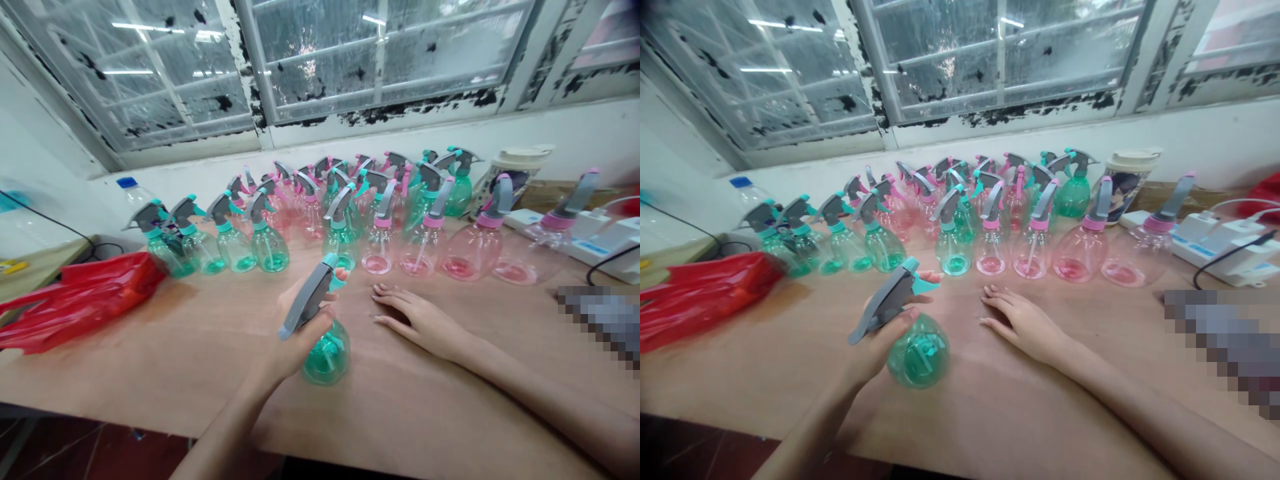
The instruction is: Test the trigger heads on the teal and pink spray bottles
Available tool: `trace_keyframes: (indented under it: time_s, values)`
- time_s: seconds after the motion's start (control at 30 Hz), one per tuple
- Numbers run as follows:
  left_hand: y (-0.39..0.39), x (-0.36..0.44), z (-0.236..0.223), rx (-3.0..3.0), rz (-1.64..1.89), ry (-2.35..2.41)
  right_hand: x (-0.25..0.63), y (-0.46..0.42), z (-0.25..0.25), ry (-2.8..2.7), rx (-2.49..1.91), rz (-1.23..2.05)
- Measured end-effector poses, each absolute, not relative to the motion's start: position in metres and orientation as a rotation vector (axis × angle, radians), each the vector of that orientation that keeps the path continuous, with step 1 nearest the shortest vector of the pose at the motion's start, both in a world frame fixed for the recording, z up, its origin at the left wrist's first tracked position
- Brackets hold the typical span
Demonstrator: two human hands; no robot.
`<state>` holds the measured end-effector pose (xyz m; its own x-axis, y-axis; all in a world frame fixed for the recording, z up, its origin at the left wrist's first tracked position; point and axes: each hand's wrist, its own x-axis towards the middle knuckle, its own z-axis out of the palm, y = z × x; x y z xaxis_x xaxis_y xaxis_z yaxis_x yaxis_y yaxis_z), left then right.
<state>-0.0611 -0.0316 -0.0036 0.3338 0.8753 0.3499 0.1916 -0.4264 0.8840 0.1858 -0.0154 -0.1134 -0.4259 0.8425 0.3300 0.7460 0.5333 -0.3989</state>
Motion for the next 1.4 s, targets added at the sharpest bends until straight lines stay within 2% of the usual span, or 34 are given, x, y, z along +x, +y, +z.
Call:
trace_keyframes:
  time_s: [1.17,1.4]
  values:
    - [-0.026,-0.053,-0.008,1.821,1.269,1.144,0.187,-0.016,-0.112,-2.256,-1.251,0.28]
    - [-0.029,-0.059,-0.009,1.814,1.209,1.103,0.188,-0.015,-0.114,-2.271,-1.253,0.276]
